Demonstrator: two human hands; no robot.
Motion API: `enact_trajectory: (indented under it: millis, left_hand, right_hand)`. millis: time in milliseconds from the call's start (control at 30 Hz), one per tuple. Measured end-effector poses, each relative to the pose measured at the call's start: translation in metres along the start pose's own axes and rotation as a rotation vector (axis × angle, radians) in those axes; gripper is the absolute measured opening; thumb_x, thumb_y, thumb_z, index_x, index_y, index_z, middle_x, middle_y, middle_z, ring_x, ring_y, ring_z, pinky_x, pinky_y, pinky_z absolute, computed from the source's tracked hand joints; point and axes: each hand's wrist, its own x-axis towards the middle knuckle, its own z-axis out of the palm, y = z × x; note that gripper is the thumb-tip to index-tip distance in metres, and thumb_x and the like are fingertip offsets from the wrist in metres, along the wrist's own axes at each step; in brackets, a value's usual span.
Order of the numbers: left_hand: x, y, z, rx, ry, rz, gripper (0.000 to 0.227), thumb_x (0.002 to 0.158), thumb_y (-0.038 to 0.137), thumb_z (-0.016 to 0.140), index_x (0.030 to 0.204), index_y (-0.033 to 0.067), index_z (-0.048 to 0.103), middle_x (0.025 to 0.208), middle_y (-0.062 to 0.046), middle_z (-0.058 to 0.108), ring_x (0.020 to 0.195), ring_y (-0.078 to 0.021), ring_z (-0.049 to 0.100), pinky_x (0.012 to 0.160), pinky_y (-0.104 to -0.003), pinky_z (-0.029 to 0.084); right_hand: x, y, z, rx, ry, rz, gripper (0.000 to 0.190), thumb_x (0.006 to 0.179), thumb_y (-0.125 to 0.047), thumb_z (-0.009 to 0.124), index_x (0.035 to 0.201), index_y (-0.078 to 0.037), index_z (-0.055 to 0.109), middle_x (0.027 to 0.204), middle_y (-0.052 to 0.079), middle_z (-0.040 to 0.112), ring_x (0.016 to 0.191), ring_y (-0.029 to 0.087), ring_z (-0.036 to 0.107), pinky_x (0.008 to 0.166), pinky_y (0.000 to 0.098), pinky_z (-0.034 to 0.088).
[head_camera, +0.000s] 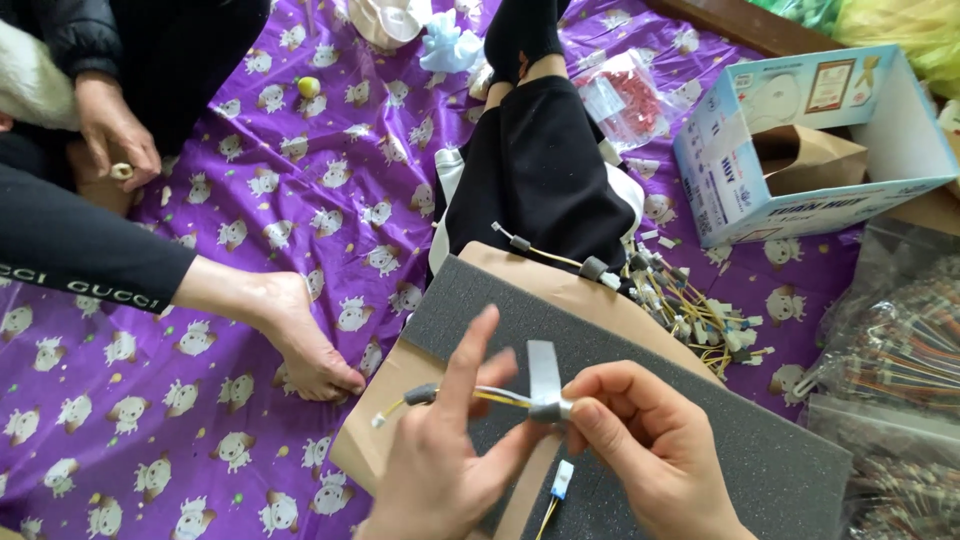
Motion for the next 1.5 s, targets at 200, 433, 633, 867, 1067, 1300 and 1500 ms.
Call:
enact_trajectory:
  millis: [200,433,633,867,1067,1300,1500]
  left_hand:
    - [0.003,0.025,-0.021,0.165,0.155,0.357,0.032,0.066,0.028,0.078,0.093,0.0113,0.070,0.056,0.003,0.061,0.037,-0.0061,0.048,0.033,-0.020,0.036]
    - [0.017,0.029,-0.013,-0.042,-0.109,0.211,0.021,0.077,0.028,0.066,0.067,0.0103,0.064,0.063,0.001,0.059,0.061,-0.0114,0.054,0.058,-0.024,0.042]
    - [0.023,0.016,-0.012,-0.022,-0.296,-0.193,0.042,0.077,0.048,0.061,0.060,0.0100,0.064,0.045,0.003,0.058,0.038,-0.0067,0.049,0.036,-0.021,0.036]
    - [0.030,-0.010,-0.003,-0.820,-0.508,-0.428,0.036,0.084,0.028,0.060,0.097,-0.0048,0.067,0.069,-0.009,0.065,0.055,-0.0113,0.060,0.044,-0.017,0.043]
    - [0.032,0.018,-0.007,-0.722,-0.315,-0.247,0.045,0.075,0.006,0.067,0.117,-0.0019,0.055,0.075,-0.017,0.075,0.061,-0.0181,0.071,0.055,-0.026,0.059]
    - [0.015,0.057,0.014,-0.462,-0.205,0.059,0.017,0.068,0.000,0.069,0.084,0.0020,0.070,0.066,-0.005,0.076,0.056,-0.0092,0.074,0.054,-0.019,0.060]
    - [0.011,0.075,0.037,-0.397,-0.197,0.200,0.021,0.063,0.002,0.076,0.083,0.0057,0.071,0.071,-0.003,0.076,0.060,-0.0073,0.074,0.056,-0.017,0.064]
  right_hand:
    - [0.000,-0.003,-0.002,-0.064,0.008,-0.028,0.016,0.083,-0.002,0.058,0.094,0.007,0.066,0.077,0.014,0.067,0.065,0.018,0.063,0.058,0.0275,0.052]
    - [-0.004,-0.001,-0.012,-0.061,-0.090,-0.062,0.017,0.083,-0.005,0.061,0.094,0.005,0.066,0.064,0.011,0.067,0.052,0.012,0.057,0.044,0.0216,0.041]
    - [-0.006,0.002,-0.009,-0.040,-0.131,-0.080,0.012,0.082,-0.002,0.061,0.091,0.005,0.067,0.060,0.012,0.066,0.044,0.010,0.048,0.037,0.0219,0.037]
    - [-0.004,0.007,-0.008,-0.013,-0.081,-0.090,0.013,0.082,-0.004,0.061,0.090,0.005,0.066,0.058,0.013,0.067,0.040,0.010,0.048,0.034,0.0207,0.037]
    - [-0.008,0.002,-0.010,0.014,0.006,-0.062,0.015,0.083,-0.005,0.061,0.088,0.007,0.066,0.056,0.014,0.066,0.037,0.012,0.049,0.032,0.0223,0.037]
    - [-0.033,-0.006,-0.023,0.062,0.233,-0.154,0.011,0.078,-0.005,0.066,0.080,0.005,0.067,0.054,0.017,0.067,0.035,0.014,0.051,0.032,0.0227,0.040]
    - [-0.053,-0.003,-0.045,0.037,0.307,-0.320,0.010,0.078,-0.006,0.067,0.081,0.004,0.067,0.057,0.015,0.069,0.039,0.012,0.059,0.033,0.0211,0.051]
